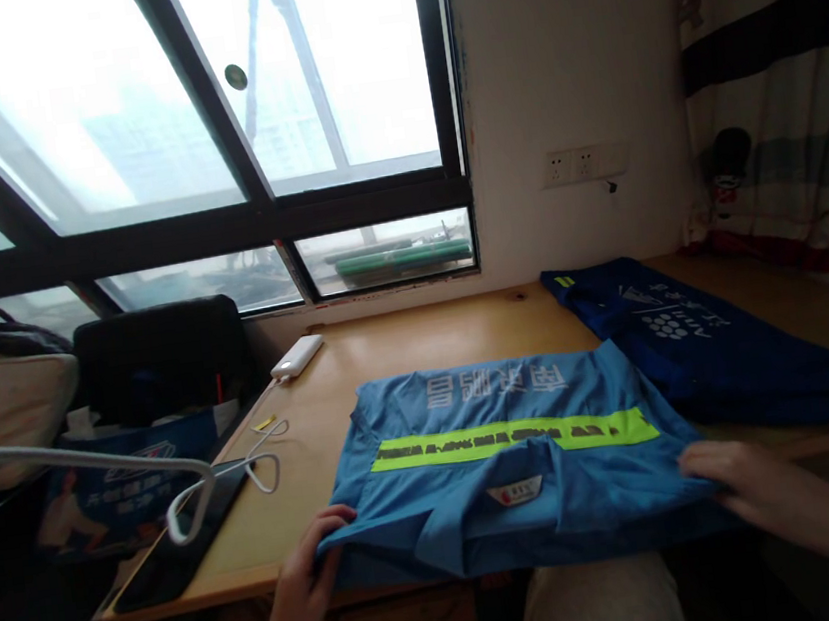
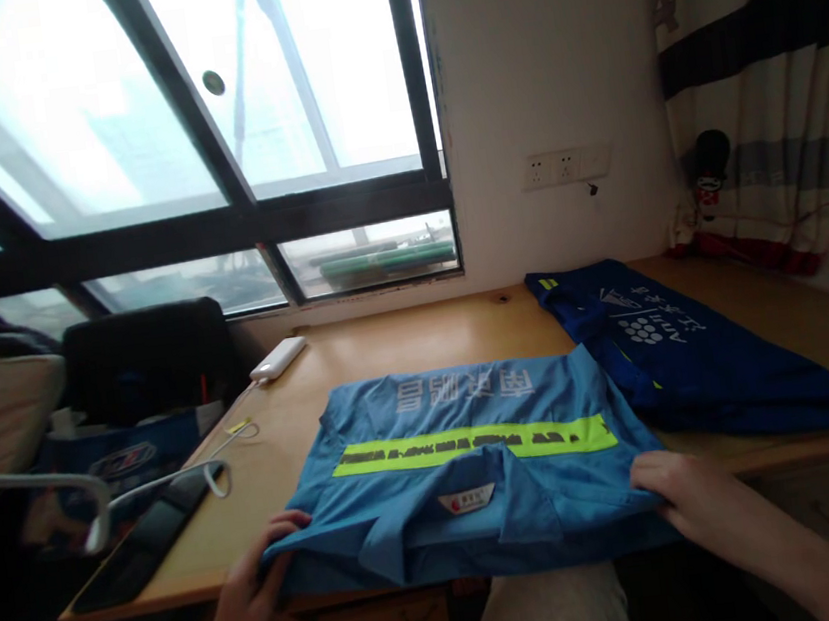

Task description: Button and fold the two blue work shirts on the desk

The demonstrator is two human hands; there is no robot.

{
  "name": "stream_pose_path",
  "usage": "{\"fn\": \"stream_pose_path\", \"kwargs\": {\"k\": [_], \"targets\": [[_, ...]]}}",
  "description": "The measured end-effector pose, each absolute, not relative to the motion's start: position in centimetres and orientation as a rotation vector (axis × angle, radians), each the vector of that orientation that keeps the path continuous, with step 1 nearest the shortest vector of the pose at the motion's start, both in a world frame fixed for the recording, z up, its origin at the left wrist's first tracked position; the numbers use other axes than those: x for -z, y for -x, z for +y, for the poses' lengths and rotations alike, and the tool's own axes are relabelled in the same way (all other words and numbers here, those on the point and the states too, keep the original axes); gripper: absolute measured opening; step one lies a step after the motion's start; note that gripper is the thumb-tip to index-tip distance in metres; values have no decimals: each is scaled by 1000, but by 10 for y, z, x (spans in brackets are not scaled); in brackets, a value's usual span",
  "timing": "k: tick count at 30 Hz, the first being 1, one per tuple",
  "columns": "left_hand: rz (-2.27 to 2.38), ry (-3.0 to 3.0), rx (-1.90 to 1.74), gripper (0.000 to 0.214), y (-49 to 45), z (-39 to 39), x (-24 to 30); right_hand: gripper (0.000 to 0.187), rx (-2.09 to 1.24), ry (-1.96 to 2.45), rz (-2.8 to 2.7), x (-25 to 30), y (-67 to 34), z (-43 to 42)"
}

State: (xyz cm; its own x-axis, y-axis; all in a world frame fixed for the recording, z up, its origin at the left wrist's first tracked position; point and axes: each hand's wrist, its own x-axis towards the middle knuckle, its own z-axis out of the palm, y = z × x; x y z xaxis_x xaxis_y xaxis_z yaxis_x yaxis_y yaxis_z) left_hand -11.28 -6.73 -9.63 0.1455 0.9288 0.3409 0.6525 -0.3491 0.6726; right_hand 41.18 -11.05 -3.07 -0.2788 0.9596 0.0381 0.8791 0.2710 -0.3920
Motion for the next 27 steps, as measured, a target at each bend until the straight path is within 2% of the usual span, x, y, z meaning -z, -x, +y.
{"fn": "stream_pose_path", "kwargs": {"k": [3,5,7,12,19,22,25,27], "targets": [[1491,-2176,-919,18,116,-75,94,19,-776,1649,-2332,41,-413,-110],[1499,-2225,-853,24,120,-78,94,12,-826,1655,-2266,49,-418,-108],[1537,-2215,-827,28,122,-79,96,14,-811,1654,-2181,56,-423,-109],[1746,-2009,-919,29,113,-79,101,27,-543,1715,-1904,84,-421,-115],[2241,-1807,-972,57,92,-76,106,44,55,1918,-1649,128,-418,-122],[2445,-1630,-791,75,92,-74,105,55,279,1974,-1468,144,-420,-126],[2408,-1478,-551,66,92,-72,97,74,312,1973,-1334,151,-417,-128],[2342,-1418,-476,58,92,-71,91,76,254,1990,-1275,152,-414,-129]]}}
